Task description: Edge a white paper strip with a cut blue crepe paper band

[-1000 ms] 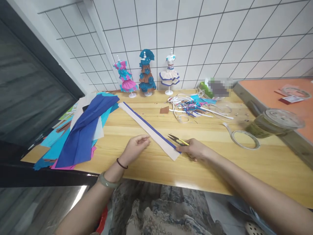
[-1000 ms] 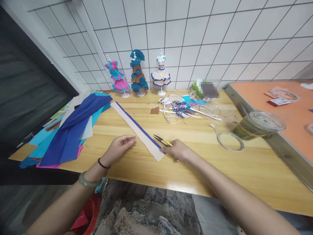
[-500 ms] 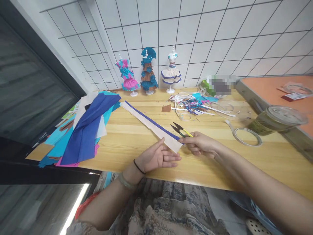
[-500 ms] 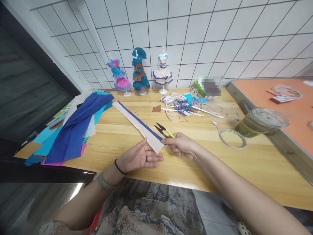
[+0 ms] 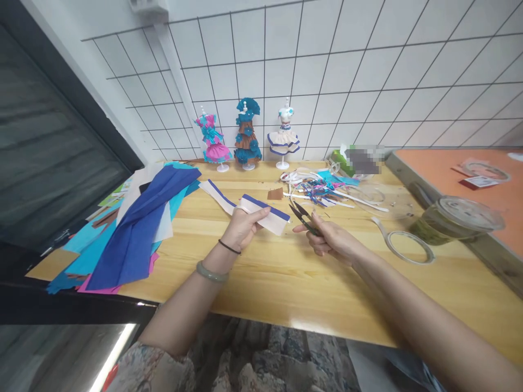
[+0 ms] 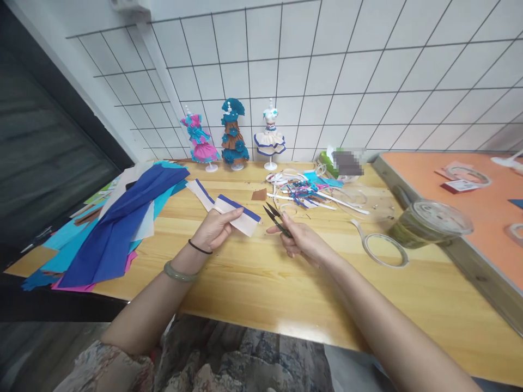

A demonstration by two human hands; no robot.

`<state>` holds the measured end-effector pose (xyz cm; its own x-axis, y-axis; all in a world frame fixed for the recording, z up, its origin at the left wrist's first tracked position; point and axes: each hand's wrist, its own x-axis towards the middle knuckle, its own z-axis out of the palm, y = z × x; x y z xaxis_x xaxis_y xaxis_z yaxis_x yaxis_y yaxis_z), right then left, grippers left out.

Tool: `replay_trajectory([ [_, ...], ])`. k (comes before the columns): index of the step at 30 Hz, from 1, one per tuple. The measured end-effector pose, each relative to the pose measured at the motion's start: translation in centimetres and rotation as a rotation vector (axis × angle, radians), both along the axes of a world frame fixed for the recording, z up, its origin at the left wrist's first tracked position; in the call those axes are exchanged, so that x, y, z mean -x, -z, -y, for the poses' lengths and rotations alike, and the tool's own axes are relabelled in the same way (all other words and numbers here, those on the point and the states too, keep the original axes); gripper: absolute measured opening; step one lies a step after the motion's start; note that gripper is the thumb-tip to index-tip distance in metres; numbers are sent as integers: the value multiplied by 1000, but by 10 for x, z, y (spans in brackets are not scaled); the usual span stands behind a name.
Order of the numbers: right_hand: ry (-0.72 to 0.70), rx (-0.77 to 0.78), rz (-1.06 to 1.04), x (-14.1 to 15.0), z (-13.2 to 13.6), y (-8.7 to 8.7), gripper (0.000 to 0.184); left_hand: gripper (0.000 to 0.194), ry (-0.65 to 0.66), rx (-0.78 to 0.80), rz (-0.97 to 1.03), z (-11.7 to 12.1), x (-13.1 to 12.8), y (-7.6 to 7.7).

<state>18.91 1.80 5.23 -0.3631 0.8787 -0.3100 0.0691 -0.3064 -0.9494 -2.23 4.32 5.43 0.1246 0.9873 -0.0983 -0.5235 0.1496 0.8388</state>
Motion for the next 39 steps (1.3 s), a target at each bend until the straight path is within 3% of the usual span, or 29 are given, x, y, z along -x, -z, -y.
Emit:
replay_trajectory([
  [4, -17, -173, 6, 12, -20, 18, 55, 45, -106, -75, -61, -16, 9, -3],
  [8, -6, -255, 26, 20, -28, 33, 50, 57, -134, -34, -96, -20, 6, 11],
  [15, -35, -297, 230, 16, -15, 32, 48, 48, -182, 9, -115, -21, 3, 29],
  [24, -79, -206, 263, 13, -10, 27, 41, 42, -165, -27, -259, -19, 7, 38],
  [39, -164, -85, 94, 19, -4, 27, 38, 43, -49, 58, -202, -11, 6, 26],
])
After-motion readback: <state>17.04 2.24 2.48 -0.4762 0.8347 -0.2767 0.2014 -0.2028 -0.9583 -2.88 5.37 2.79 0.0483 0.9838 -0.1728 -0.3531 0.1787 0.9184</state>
